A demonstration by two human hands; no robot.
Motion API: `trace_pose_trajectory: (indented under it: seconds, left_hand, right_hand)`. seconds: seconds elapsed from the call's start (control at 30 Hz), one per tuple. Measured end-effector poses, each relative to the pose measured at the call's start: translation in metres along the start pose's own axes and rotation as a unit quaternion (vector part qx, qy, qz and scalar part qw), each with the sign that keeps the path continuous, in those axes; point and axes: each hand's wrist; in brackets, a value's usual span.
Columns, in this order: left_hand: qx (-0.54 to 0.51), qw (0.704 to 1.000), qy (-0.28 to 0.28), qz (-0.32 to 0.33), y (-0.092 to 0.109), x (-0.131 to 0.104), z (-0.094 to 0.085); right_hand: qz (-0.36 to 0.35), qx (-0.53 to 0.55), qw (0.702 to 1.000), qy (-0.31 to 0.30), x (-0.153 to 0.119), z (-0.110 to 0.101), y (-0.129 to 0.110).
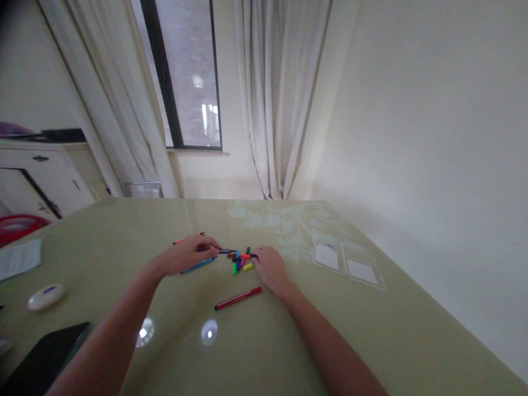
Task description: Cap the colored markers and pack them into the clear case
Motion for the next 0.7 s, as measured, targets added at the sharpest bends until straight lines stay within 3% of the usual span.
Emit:
trace_pose_trajectory:
  seconds: [0.17, 0.27, 0.4, 0.5, 0.6, 0.7]
  left_hand:
    - [-0.078, 0.996, 0.027, 0.032, 0.003, 0.003, -0.002]
    - [-0.128, 0.989, 0.067, 0.043, 0.002, 0.004, -0.003]
    - [-0.215, 0.969, 0.091, 0.081, 0.007, 0.000, -0.008]
    - [-0.271, 0.951, 0.101, 0.109, 0.018, -0.006, -0.012]
    - [-0.305, 0.940, 0.119, 0.095, 0.026, -0.009, -0.015]
    - [-0.319, 0.934, 0.150, 0.052, 0.029, -0.009, -0.015]
  right_hand:
    - [0.019, 0.003, 1.000, 0.004, 0.000, 0.000, -0.001]
    - [0.026, 0.052, 0.997, 0.040, 0.002, -0.009, -0.002]
    - [-0.019, 0.246, 0.959, 0.141, 0.007, -0.045, -0.008]
    - [-0.066, 0.360, 0.915, 0.170, 0.006, -0.080, -0.016]
    - [-0.084, 0.395, 0.896, 0.184, -0.002, -0.107, -0.024]
    - [-0.093, 0.397, 0.892, 0.195, -0.009, -0.118, -0.030]
Point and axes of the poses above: each hand's wrist, its own x-axis towards the middle knuckle, its own z-axis out of the palm, y = z × x, and after that the axes turned 4 degrees about -z, right-handed
